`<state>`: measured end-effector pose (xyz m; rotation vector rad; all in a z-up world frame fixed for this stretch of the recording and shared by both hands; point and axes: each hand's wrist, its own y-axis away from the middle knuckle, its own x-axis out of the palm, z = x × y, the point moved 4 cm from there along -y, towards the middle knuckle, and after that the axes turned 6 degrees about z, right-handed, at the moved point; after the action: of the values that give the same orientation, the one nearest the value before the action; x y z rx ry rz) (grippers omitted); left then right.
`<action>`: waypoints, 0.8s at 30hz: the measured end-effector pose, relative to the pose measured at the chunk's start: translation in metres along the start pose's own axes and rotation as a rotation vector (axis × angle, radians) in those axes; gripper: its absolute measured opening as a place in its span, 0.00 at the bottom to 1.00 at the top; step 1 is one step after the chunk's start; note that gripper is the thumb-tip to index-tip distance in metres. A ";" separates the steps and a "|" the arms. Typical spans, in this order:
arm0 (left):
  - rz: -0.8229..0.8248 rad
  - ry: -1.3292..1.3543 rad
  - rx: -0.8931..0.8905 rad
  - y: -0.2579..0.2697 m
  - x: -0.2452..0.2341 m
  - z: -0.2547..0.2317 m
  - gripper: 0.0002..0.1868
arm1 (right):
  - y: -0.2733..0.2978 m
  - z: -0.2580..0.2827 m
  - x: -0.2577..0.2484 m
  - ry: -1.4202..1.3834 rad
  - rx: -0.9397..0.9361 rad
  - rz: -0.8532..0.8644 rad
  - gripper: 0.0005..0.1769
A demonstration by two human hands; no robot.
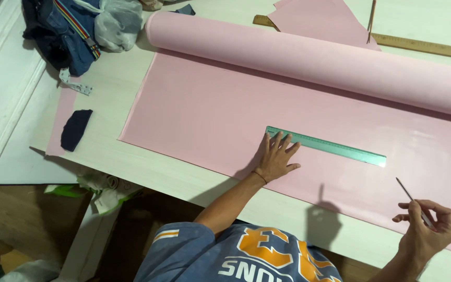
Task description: Measuring and cutting a section of pink leather from a large roll using a ruler and scissors.
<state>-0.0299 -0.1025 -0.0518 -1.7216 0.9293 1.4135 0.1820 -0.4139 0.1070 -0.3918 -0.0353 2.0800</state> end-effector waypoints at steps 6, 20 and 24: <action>0.017 0.048 0.032 0.008 -0.006 0.002 0.44 | 0.017 -0.006 -0.010 -0.025 0.001 -0.039 0.12; 0.140 0.052 0.020 0.003 -0.007 0.006 0.46 | 0.031 -0.017 -0.059 -0.037 0.058 -0.127 0.12; 0.150 0.017 -0.007 0.003 -0.012 0.006 0.47 | 0.015 -0.043 -0.096 -0.077 0.053 -0.107 0.11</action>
<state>-0.0374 -0.0974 -0.0413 -1.7013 1.0834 1.5012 0.2268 -0.5081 0.0886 -0.2721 -0.0461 1.9850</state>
